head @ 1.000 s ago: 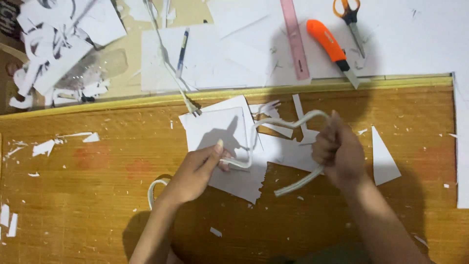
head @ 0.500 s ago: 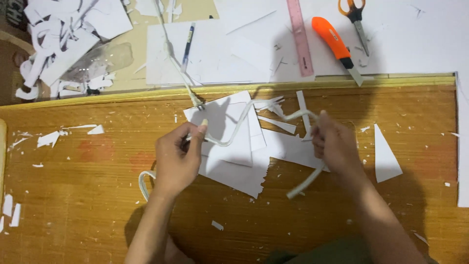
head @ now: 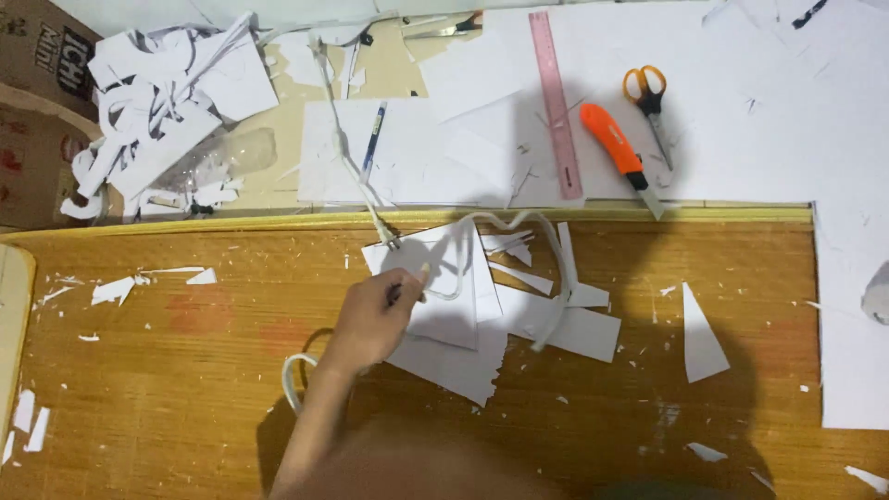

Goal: Cutting foam pieces with a utility knife and wrapping them with a white cord to create shaped components.

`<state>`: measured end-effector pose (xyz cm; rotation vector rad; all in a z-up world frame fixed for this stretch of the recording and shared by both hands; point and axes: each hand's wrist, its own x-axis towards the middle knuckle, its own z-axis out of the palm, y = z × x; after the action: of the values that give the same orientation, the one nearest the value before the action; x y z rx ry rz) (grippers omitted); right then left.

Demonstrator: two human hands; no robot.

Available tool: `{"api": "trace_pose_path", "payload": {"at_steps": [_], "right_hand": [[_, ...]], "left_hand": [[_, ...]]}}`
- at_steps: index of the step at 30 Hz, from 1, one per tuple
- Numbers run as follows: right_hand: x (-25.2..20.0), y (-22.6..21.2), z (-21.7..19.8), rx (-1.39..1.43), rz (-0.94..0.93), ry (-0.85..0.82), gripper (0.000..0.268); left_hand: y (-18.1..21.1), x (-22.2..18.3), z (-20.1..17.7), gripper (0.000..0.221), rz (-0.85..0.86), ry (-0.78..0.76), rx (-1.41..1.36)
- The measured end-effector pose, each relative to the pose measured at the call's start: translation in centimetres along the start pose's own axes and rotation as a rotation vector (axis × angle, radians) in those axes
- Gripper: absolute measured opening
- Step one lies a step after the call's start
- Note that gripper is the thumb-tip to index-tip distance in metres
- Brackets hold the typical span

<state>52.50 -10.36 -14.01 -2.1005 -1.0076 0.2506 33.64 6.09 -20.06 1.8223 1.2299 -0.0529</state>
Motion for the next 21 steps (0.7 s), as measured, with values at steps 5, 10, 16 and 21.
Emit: {"api": "trace_pose_path", "payload": {"at_steps": [5,10,16,21], "right_hand": [[3.4,0.5,0.4,-0.134,-0.069,-0.1,0.032],[6.2,0.0,3.8,-0.23,-0.156,-0.244,0.038],[8.7,0.9,9.4,-0.32,-0.277,-0.466,0.048],[16.5,14.0,15.3,-0.681,-0.189,-0.17,0.033]], "left_hand": [[0.7,1.0,0.5,0.042,0.031,-0.065,-0.07],[-1.4,1.2,-0.8,0.04,0.078,-0.063,0.1],[-2.5,-0.1,-2.1,0.051,0.082,-0.108,0.301],[-2.8,-1.8,-5.1,0.049,-0.023,-0.129,0.257]]}}
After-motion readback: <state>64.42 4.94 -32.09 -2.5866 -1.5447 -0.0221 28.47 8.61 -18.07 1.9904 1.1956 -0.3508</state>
